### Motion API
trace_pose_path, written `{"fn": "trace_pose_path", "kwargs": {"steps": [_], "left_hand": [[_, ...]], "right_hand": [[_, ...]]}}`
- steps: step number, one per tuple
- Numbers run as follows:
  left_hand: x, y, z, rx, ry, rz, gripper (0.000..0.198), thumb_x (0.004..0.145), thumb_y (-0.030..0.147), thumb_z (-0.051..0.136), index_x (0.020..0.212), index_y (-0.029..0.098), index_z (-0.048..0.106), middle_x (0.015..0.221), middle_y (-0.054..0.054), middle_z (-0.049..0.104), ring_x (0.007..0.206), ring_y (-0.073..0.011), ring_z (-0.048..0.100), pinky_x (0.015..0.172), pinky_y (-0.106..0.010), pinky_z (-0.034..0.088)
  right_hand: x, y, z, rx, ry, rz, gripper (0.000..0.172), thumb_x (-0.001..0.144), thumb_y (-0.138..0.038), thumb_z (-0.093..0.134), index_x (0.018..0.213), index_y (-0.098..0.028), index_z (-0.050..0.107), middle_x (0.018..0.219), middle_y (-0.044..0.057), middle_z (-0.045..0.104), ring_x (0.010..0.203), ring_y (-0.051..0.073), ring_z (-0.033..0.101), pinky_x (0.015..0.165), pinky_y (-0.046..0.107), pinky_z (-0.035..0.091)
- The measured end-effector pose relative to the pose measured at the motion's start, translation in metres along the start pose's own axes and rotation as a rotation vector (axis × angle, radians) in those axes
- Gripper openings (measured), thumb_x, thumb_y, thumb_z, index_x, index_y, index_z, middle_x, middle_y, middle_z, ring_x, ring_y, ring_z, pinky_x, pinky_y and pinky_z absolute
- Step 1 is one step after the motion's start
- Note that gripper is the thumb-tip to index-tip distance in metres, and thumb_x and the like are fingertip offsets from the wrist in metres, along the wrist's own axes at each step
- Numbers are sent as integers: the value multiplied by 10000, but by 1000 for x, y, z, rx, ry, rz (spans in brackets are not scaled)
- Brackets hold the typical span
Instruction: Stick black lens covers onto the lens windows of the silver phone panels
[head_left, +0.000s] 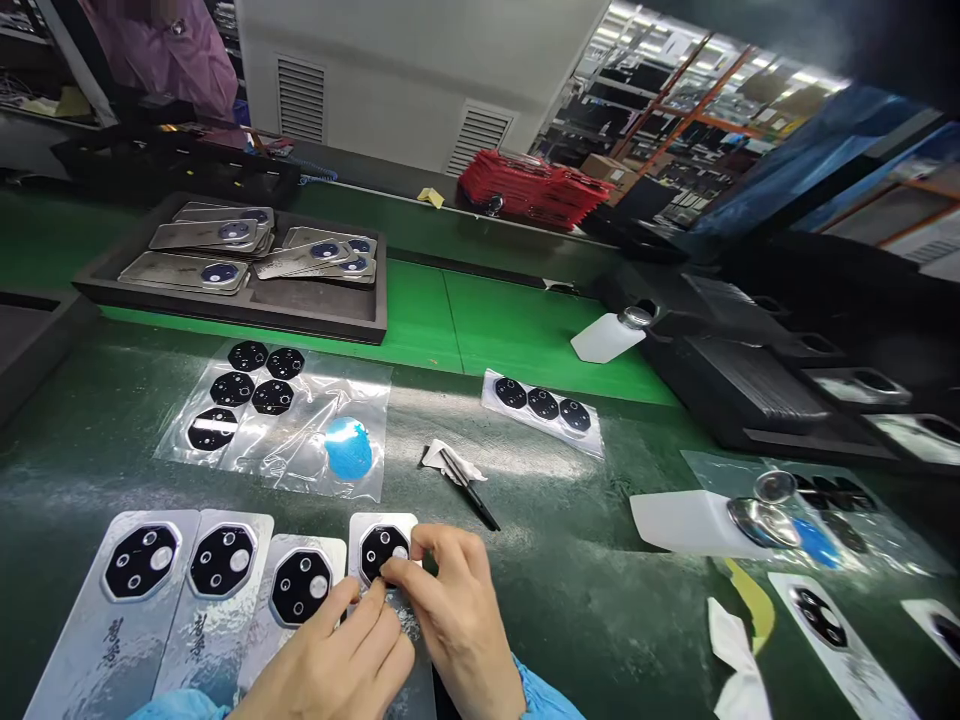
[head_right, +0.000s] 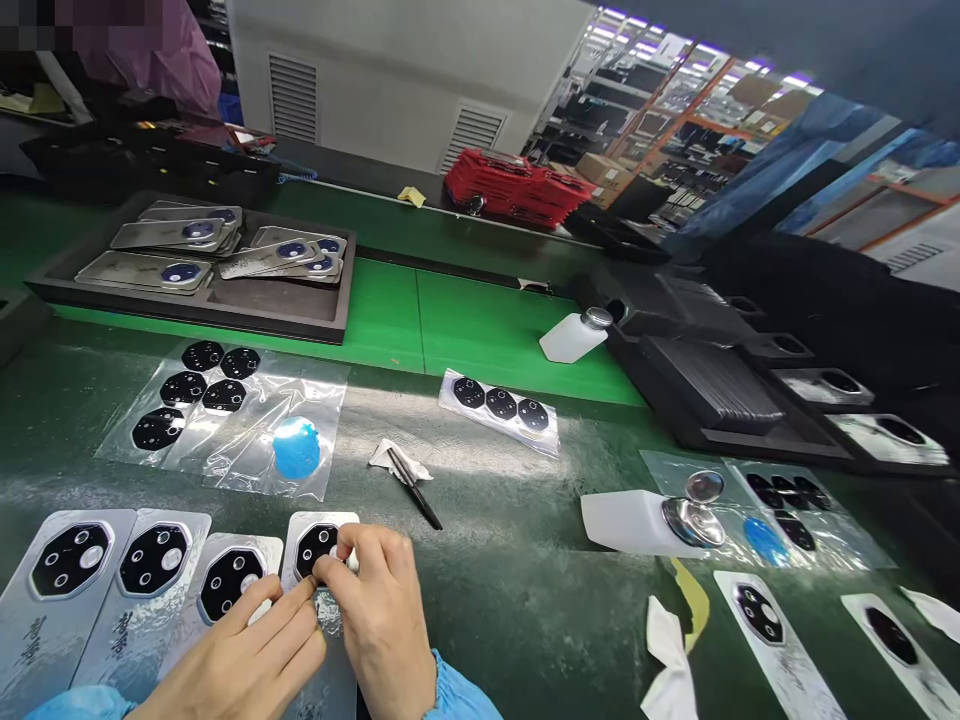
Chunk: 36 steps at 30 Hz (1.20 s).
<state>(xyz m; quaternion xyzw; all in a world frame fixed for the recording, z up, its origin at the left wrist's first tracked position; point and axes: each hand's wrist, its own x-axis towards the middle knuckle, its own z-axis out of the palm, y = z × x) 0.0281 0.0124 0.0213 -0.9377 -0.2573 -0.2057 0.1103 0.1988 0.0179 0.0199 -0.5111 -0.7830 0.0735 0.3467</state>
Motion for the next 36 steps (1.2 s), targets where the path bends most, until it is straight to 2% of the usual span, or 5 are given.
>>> {"fn": "trace_pose_path", "kwargs": {"steps": [3, 13, 29, 32, 36], "left_hand": [[0, -1, 1, -6, 5, -7, 345, 939, 36, 309, 817, 142, 614, 837, -85, 685, 964, -239, 612, 910, -418, 343], [-3, 3, 8, -2, -15, -14, 309, 939, 51, 331, 842, 154, 606, 829, -69, 658, 973, -246, 600, 927, -432, 337], [-5, 3, 12, 14, -13, -19, 297, 928, 49, 335, 875, 156, 607, 843, -63, 652, 964, -241, 594, 953, -433, 329], [-6, 2, 12, 13, -15, -22, 307, 936, 51, 315, 896, 156, 601, 866, -66, 649, 973, -238, 593, 958, -429, 327], [-5, 1, 12, -21, 2, -28, 313, 939, 39, 312, 886, 158, 597, 863, -61, 640, 976, -229, 601, 961, -414, 326]], "right_hand": [[-2, 1, 2, 23, -33, 15, 278, 905, 6, 478, 916, -218, 643, 938, 57, 511, 895, 206, 463, 752, 327, 433], [-2, 2, 5, 37, 27, 53, 254, 938, -33, 472, 913, -218, 644, 914, 49, 495, 878, 200, 462, 743, 325, 413], [0, 2, 4, 12, -56, 33, 230, 913, -12, 524, 896, -210, 639, 893, 42, 503, 822, 192, 460, 686, 321, 393], [5, 4, -1, 131, -70, 96, 205, 920, -36, 550, 862, -212, 638, 874, 34, 485, 819, 191, 458, 682, 316, 408], [10, 8, -7, 226, 48, 236, 193, 933, -63, 557, 893, -228, 647, 836, 21, 431, 819, 195, 443, 688, 320, 414]]}}
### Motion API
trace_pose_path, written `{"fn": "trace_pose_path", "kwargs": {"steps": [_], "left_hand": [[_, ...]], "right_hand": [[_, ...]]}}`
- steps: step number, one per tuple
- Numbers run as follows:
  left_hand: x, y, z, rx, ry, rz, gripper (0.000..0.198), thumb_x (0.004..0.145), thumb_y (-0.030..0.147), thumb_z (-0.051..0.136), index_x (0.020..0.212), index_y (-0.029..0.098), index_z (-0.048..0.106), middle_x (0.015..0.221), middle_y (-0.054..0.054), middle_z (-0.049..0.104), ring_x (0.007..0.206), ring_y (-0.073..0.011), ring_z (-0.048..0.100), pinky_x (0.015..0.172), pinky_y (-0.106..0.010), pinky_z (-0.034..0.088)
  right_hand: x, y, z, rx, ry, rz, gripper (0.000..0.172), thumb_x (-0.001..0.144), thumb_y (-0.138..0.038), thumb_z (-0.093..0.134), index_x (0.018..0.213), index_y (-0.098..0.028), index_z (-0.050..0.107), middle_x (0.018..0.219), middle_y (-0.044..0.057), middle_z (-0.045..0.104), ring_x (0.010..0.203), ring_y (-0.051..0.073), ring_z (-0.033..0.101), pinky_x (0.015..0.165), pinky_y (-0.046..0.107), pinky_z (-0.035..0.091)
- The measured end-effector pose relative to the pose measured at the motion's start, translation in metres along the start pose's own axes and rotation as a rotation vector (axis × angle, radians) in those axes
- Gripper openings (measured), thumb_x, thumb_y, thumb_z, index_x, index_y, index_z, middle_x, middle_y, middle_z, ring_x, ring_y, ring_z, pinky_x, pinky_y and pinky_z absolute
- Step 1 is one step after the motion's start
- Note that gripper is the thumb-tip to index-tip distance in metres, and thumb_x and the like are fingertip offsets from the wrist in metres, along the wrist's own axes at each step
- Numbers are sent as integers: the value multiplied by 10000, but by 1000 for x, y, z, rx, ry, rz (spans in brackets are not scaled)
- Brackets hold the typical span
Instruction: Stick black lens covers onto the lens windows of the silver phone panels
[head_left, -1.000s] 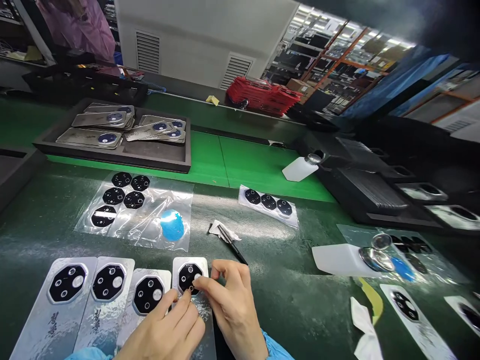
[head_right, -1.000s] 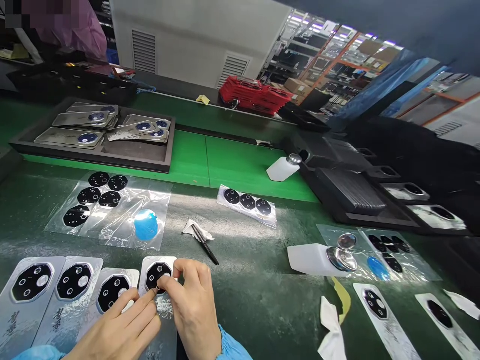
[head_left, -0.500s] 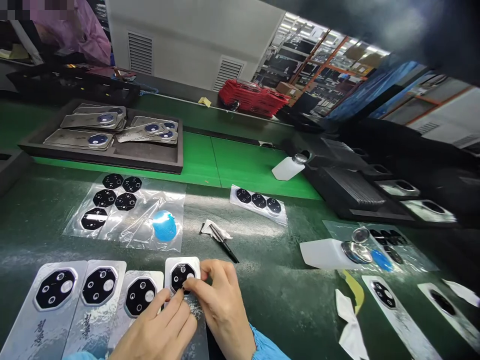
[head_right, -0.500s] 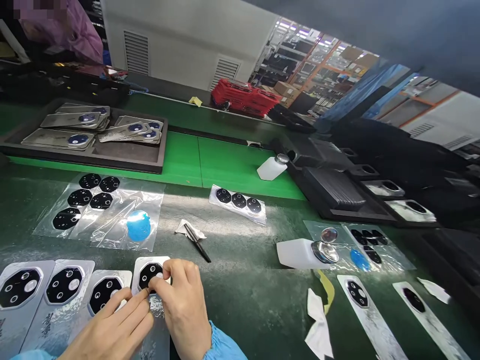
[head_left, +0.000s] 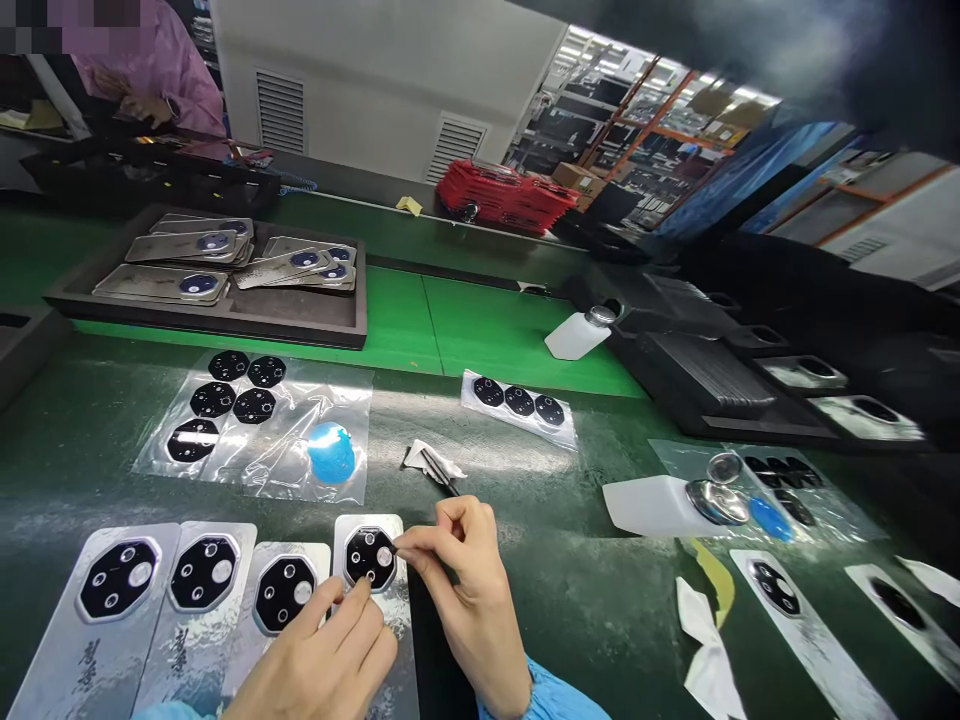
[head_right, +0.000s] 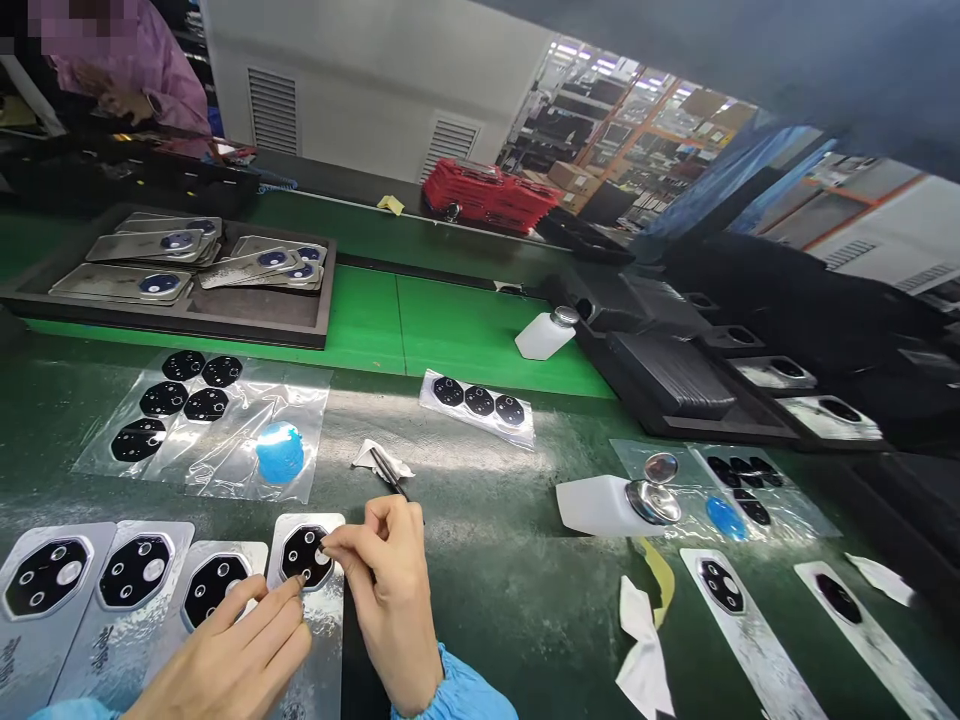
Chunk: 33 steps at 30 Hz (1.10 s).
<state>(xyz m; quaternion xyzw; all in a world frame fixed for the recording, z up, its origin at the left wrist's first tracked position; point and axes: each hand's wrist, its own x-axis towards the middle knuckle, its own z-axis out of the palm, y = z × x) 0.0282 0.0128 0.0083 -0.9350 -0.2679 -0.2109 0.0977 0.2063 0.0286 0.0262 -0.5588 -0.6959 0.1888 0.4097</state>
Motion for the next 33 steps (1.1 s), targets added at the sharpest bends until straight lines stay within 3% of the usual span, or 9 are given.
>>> {"fn": "trace_pose_path", "kwargs": {"steps": [5, 8, 13, 28, 33], "left_hand": [[3, -4, -6, -128, 56, -15, 354, 950, 25, 307, 801, 165, 597, 825, -44, 653, 932, -201, 616, 933, -377, 360], [-2, -9, -7, -184, 56, -50, 360, 979, 40, 306, 837, 162, 613, 882, -43, 675, 1004, -198, 613, 978, -379, 353], [-13, -17, 0, -189, -4, -112, 360, 984, 26, 297, 895, 159, 620, 926, -48, 676, 1125, -200, 591, 1066, -408, 294], [-9, -16, 4, -105, 12, -93, 390, 982, 24, 263, 872, 160, 612, 866, -49, 656, 1032, -203, 622, 1003, -402, 330], [-14, -15, 8, -66, 31, -71, 381, 980, 28, 269, 887, 154, 617, 887, -59, 661, 1038, -209, 619, 1003, -397, 337]], "right_hand": [[-3, 2, 2, 35, 6, 32, 195, 939, -72, 548, 858, -227, 633, 826, 20, 434, 821, 199, 441, 679, 319, 416], [-5, 5, 5, 51, 16, 52, 185, 940, -84, 556, 866, -230, 643, 830, 20, 451, 827, 199, 453, 689, 321, 422], [-6, 6, 5, 53, 15, 59, 175, 943, -89, 553, 871, -225, 638, 834, 17, 466, 829, 193, 467, 701, 322, 427], [-3, 2, 5, 16, 38, 23, 185, 936, -85, 544, 845, -221, 629, 806, 19, 485, 787, 192, 494, 672, 310, 435], [4, -4, 9, -46, -50, -60, 200, 937, -59, 535, 859, -217, 630, 834, 24, 496, 782, 181, 472, 643, 288, 408]]}}
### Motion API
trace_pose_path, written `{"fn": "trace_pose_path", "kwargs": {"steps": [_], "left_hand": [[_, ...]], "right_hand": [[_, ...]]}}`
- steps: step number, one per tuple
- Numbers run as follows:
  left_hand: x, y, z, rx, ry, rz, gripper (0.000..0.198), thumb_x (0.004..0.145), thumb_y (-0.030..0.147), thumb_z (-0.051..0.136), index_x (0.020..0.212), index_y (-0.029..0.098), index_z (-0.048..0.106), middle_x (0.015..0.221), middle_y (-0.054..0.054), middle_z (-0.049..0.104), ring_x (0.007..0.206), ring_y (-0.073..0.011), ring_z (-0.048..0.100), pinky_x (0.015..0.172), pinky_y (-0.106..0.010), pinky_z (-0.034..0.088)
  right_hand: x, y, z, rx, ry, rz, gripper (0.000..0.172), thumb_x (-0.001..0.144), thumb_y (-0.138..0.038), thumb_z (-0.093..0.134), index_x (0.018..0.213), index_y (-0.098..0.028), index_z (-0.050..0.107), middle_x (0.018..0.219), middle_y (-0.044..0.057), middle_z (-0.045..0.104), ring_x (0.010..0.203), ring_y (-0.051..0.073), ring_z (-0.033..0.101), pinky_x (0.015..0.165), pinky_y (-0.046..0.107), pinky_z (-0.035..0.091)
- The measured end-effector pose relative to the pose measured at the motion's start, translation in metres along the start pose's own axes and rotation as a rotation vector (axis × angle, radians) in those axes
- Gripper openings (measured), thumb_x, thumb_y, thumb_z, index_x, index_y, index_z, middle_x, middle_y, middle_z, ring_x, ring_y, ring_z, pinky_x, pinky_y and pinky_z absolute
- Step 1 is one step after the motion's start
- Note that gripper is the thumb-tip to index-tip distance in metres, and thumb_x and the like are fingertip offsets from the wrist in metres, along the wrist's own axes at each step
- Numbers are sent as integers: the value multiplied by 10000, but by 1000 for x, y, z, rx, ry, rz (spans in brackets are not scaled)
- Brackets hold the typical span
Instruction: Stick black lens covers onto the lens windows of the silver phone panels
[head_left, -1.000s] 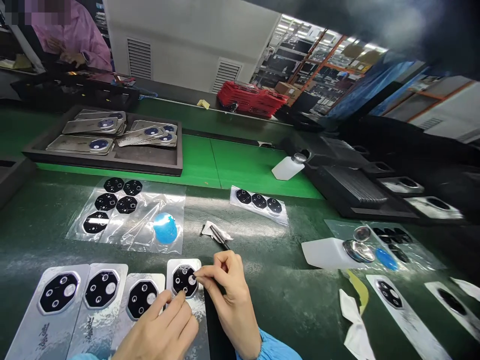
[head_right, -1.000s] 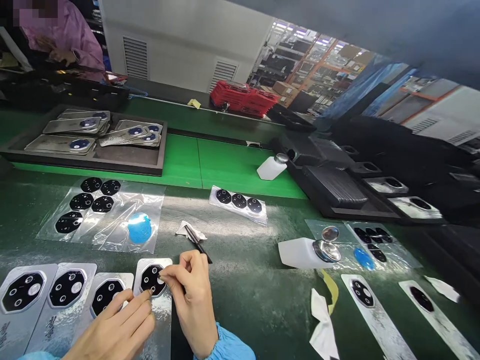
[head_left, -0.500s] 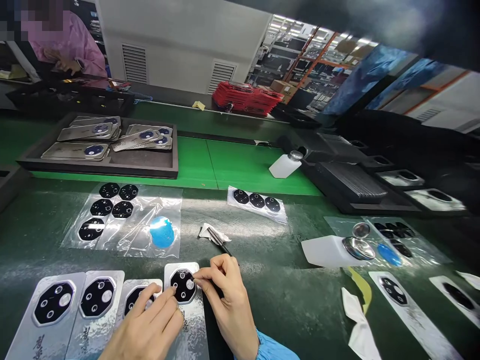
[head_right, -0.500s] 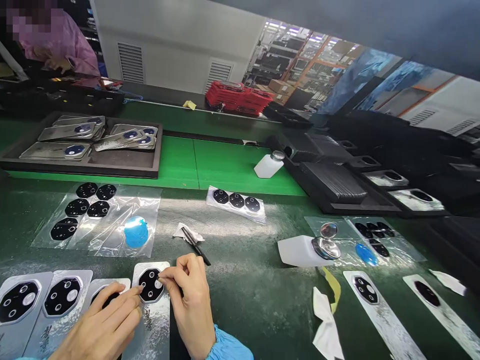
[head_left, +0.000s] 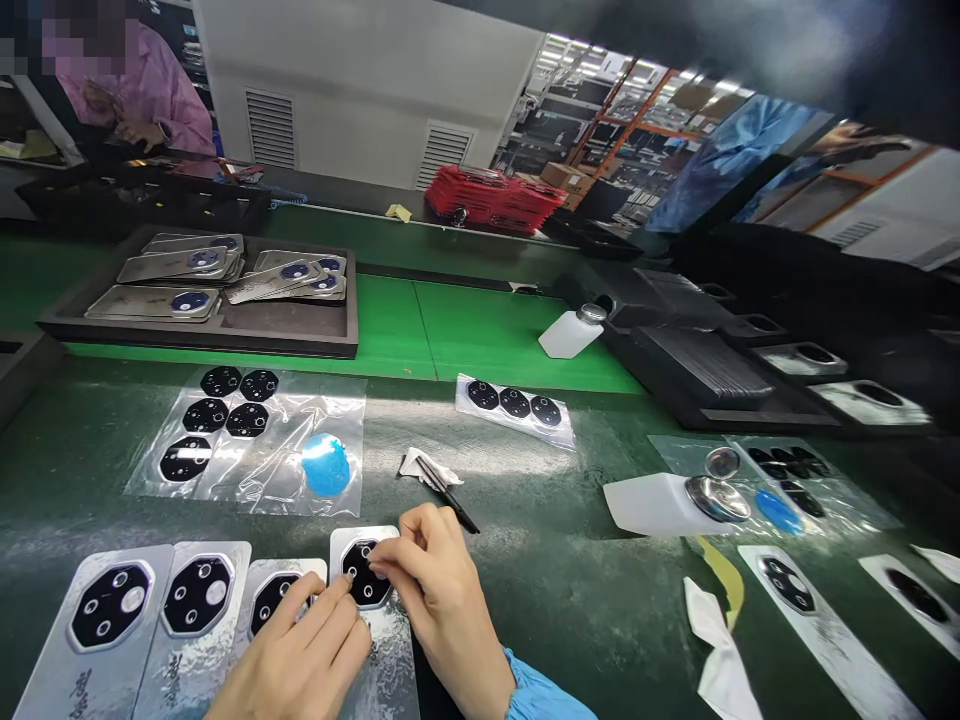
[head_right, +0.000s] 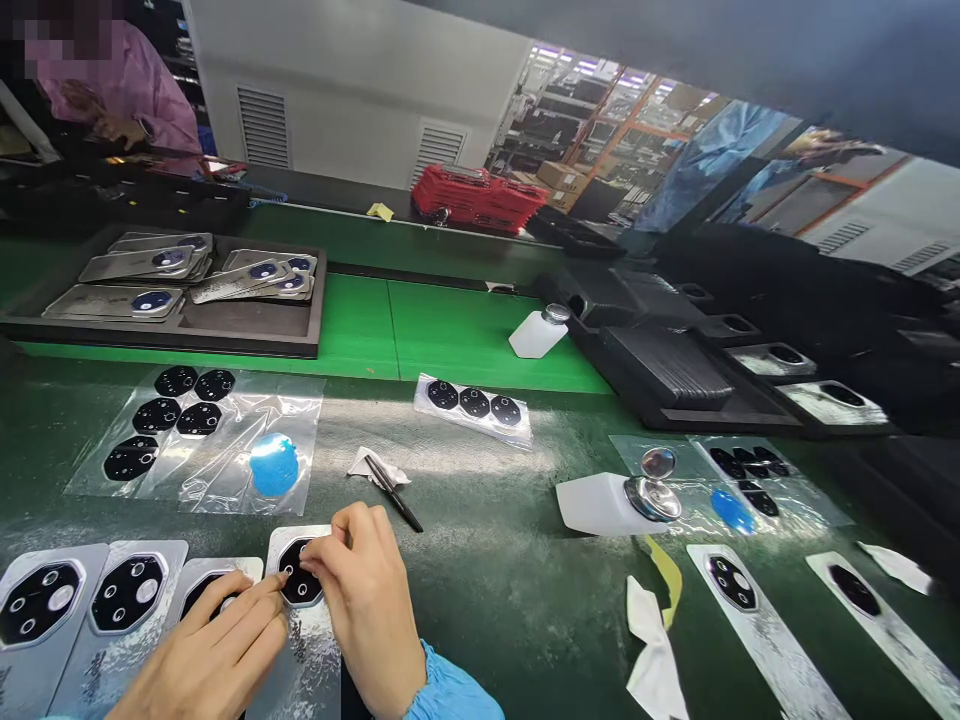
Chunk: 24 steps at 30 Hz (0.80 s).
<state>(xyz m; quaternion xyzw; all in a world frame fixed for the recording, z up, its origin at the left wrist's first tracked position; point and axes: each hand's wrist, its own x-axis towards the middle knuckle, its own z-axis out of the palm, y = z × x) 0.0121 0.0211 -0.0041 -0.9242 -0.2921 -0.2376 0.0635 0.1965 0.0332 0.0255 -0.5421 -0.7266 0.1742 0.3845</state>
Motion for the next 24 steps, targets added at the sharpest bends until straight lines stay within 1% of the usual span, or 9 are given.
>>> {"fn": "trace_pose_path", "kwargs": {"steps": [2, 5, 8, 10, 13, 17, 21, 24], "left_hand": [[-1, 1, 0, 26, -17, 4, 378, 975, 33, 267, 907, 153, 619, 902, -60, 662, 1029, -214, 619, 1012, -402, 337], [0, 3, -1, 58, -57, -3, 358, 959, 35, 279, 947, 145, 619, 928, -71, 663, 1037, -228, 616, 1035, -412, 335], [1, 4, -2, 55, -49, -6, 339, 943, 29, 294, 955, 144, 613, 933, -81, 663, 1039, -231, 618, 1047, -416, 327], [1, 5, -2, 53, -44, -5, 338, 938, 24, 293, 954, 147, 607, 938, -80, 662, 1026, -224, 621, 1046, -414, 321], [1, 6, -2, 55, -65, -7, 335, 935, 20, 291, 937, 145, 603, 930, -80, 660, 1034, -228, 619, 1035, -413, 322], [2, 7, -2, 67, -65, -11, 337, 938, 20, 285, 928, 143, 598, 922, -81, 659, 1021, -227, 618, 1016, -407, 335], [5, 7, -4, 78, -51, 1, 349, 933, 12, 279, 883, 150, 595, 853, -61, 645, 971, -223, 622, 991, -402, 349], [6, 7, -5, 83, -62, 1, 347, 932, 5, 284, 880, 151, 594, 872, -65, 646, 980, -222, 617, 993, -397, 347]], "right_hand": [[2, -2, 4, -50, -35, -56, 198, 935, -58, 541, 849, -213, 629, 862, 28, 513, 790, 178, 463, 640, 286, 387], [2, -3, 11, -153, -53, -125, 199, 925, -34, 539, 864, -203, 624, 883, 33, 527, 800, 179, 456, 655, 300, 363], [1, -2, 14, -227, -79, -171, 196, 930, -34, 527, 863, -195, 616, 864, 32, 529, 788, 180, 441, 655, 311, 346], [0, -3, 14, -224, -89, -168, 197, 939, -45, 520, 847, -193, 613, 868, 33, 527, 789, 180, 435, 654, 309, 341], [0, -4, 12, -213, -58, -162, 207, 944, -42, 505, 854, -193, 616, 869, 33, 519, 800, 180, 440, 664, 310, 336], [1, -3, 13, -265, -68, -222, 206, 914, -15, 536, 830, -188, 608, 847, 28, 510, 773, 176, 430, 648, 309, 311], [1, -1, 13, -205, -61, -211, 217, 934, -24, 497, 840, -185, 608, 865, 33, 500, 795, 179, 427, 675, 311, 321], [1, -2, 12, -220, -66, -221, 227, 941, -24, 478, 838, -184, 601, 864, 35, 503, 795, 181, 426, 676, 316, 323]]}}
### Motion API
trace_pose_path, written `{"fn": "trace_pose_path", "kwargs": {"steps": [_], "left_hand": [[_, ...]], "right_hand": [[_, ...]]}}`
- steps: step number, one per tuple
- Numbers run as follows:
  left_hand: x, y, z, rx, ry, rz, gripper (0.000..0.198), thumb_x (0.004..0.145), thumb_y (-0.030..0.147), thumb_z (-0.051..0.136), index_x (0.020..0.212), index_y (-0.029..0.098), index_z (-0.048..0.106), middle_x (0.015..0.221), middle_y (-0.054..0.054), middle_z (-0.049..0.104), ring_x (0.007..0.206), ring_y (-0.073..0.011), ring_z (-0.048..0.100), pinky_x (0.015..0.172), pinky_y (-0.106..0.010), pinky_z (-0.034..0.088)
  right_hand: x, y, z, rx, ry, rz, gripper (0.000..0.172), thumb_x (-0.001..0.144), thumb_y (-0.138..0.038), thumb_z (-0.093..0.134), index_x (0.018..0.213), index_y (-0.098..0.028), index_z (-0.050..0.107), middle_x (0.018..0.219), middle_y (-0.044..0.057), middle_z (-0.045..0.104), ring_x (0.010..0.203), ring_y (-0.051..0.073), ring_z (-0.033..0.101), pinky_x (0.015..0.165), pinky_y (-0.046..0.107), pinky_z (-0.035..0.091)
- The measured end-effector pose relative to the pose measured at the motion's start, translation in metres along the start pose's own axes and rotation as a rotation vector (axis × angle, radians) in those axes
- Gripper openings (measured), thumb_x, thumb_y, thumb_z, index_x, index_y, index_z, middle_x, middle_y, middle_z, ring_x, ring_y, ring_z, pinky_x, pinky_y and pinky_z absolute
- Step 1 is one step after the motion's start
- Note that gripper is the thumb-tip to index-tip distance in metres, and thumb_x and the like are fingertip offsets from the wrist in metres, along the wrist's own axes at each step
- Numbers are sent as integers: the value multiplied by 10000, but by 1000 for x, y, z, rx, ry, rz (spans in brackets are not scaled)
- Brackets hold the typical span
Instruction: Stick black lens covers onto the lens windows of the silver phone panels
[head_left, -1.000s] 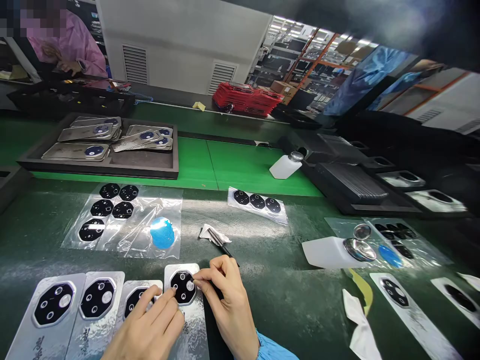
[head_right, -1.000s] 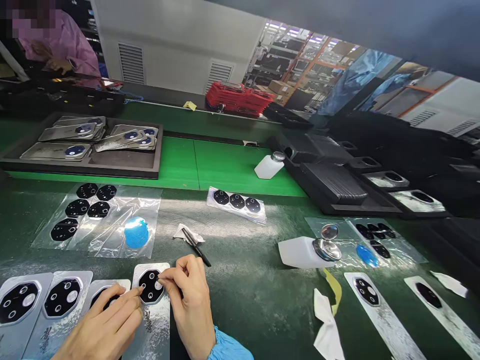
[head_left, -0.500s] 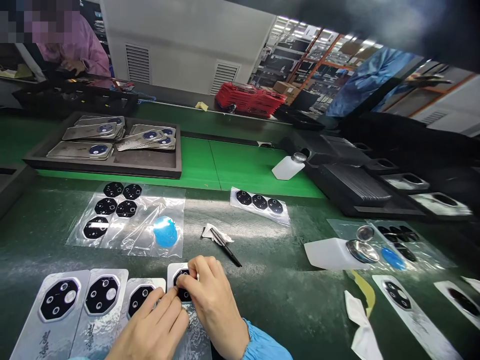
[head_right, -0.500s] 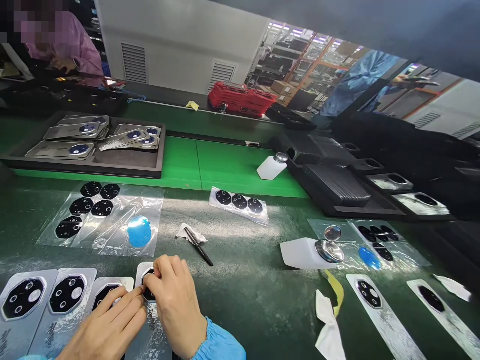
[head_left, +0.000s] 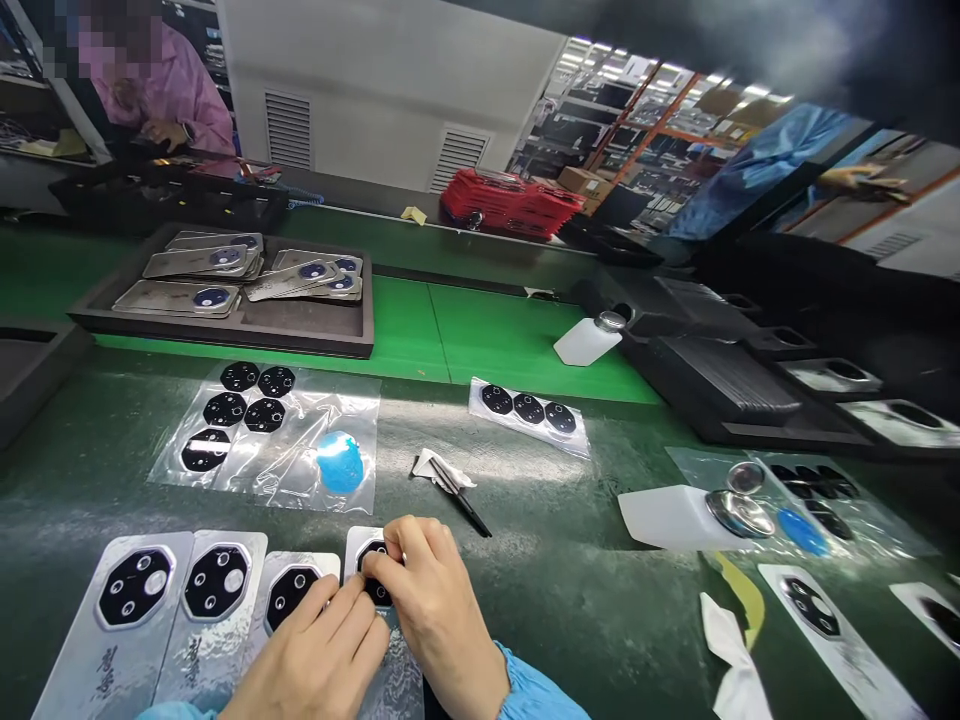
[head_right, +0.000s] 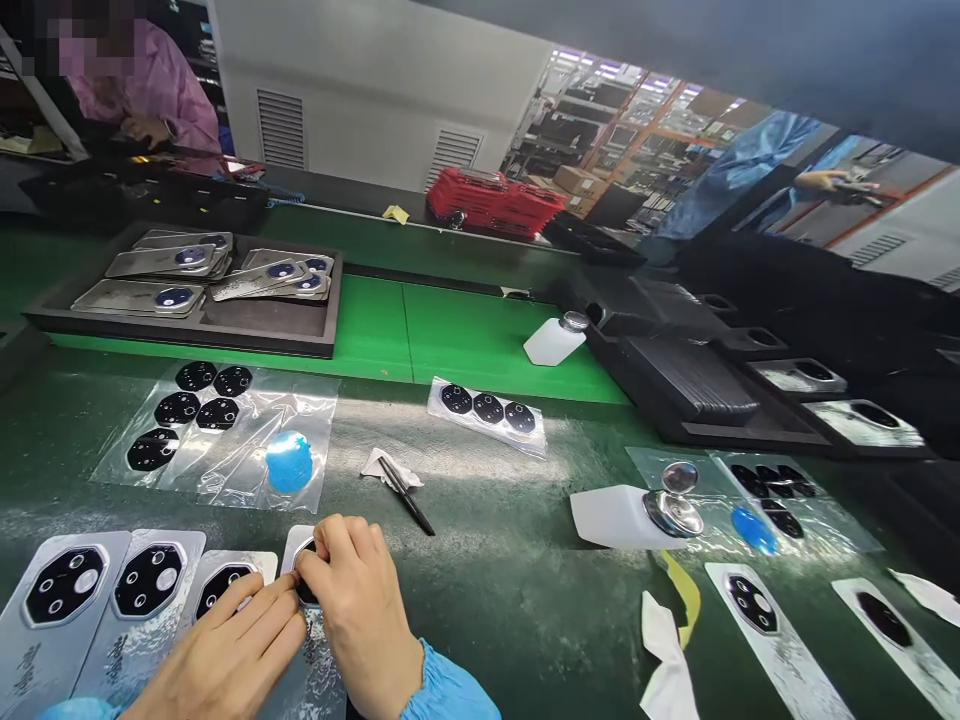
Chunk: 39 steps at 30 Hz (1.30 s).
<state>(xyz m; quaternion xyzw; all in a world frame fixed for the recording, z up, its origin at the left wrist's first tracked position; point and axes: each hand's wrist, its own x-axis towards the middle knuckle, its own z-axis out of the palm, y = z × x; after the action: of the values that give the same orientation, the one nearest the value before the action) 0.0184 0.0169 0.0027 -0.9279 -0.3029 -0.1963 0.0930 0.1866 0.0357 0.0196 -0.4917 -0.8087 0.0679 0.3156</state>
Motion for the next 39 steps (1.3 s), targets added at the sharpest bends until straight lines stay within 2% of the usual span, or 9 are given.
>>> {"fn": "trace_pose_path", "kwargs": {"steps": [6, 12, 22, 25, 28, 30, 33, 36, 39], "left_hand": [[2, 1, -2, 9, 20, -9, 323, 942, 25, 304, 889, 142, 600, 889, -81, 648, 986, -239, 619, 978, -412, 353], [4, 1, -3, 6, 19, -20, 335, 937, 11, 302, 891, 137, 609, 890, -80, 654, 989, -231, 619, 973, -408, 366], [3, 1, -1, -6, 23, -18, 327, 935, 13, 315, 872, 139, 610, 863, -71, 634, 954, -232, 609, 960, -417, 375], [4, 0, -1, -2, 44, -9, 329, 934, 13, 310, 883, 140, 609, 864, -68, 633, 947, -224, 609, 954, -405, 375], [4, -2, -1, -4, 45, -7, 348, 919, -14, 293, 889, 141, 603, 876, -71, 636, 954, -223, 613, 938, -400, 379], [6, -2, -4, -37, 41, -21, 347, 907, -36, 299, 876, 144, 594, 863, -64, 631, 963, -224, 618, 941, -404, 378], [13, -3, -13, -198, 25, -66, 302, 910, -32, 335, 820, 157, 553, 800, -35, 596, 894, -208, 623, 890, -387, 411], [22, -7, -29, -437, -9, -147, 240, 918, -9, 388, 820, 164, 523, 787, -22, 570, 787, -169, 594, 779, -328, 454], [23, -15, -43, -571, 27, -202, 170, 938, 36, 435, 915, 169, 539, 874, -37, 604, 919, -170, 599, 844, -289, 475]], "right_hand": [[1, -1, -3, -31, 6, 11, 223, 908, -2, 520, 842, -196, 607, 861, 26, 499, 781, 173, 429, 660, 308, 322], [3, 0, -3, -23, 2, 13, 246, 961, -37, 457, 853, -191, 615, 864, 32, 501, 793, 179, 422, 662, 316, 329], [2, -1, 2, -61, -18, 2, 232, 969, -65, 478, 822, -183, 615, 854, 31, 491, 779, 180, 406, 647, 321, 320], [5, 3, -3, 88, -46, 64, 220, 958, -76, 516, 808, -200, 617, 858, 24, 486, 799, 179, 427, 656, 303, 355], [9, 9, -11, 344, 31, 224, 186, 967, -104, 509, 855, -219, 604, 885, 16, 473, 876, 180, 473, 754, 301, 412], [10, 13, -13, 494, 76, 315, 157, 999, -160, 441, 905, -221, 550, 891, 14, 474, 863, 173, 492, 759, 298, 426], [6, 17, -9, 668, 40, 423, 169, 1035, -262, 337, 927, -225, 461, 865, 2, 472, 763, 152, 484, 686, 275, 419], [2, 18, -2, 711, 30, 519, 216, 1045, -341, 304, 919, -226, 436, 852, -2, 459, 741, 147, 463, 679, 276, 399], [-2, 19, 1, 751, 60, 541, 270, 1049, -400, 294, 875, -233, 416, 799, -17, 430, 692, 141, 431, 638, 273, 375]]}}
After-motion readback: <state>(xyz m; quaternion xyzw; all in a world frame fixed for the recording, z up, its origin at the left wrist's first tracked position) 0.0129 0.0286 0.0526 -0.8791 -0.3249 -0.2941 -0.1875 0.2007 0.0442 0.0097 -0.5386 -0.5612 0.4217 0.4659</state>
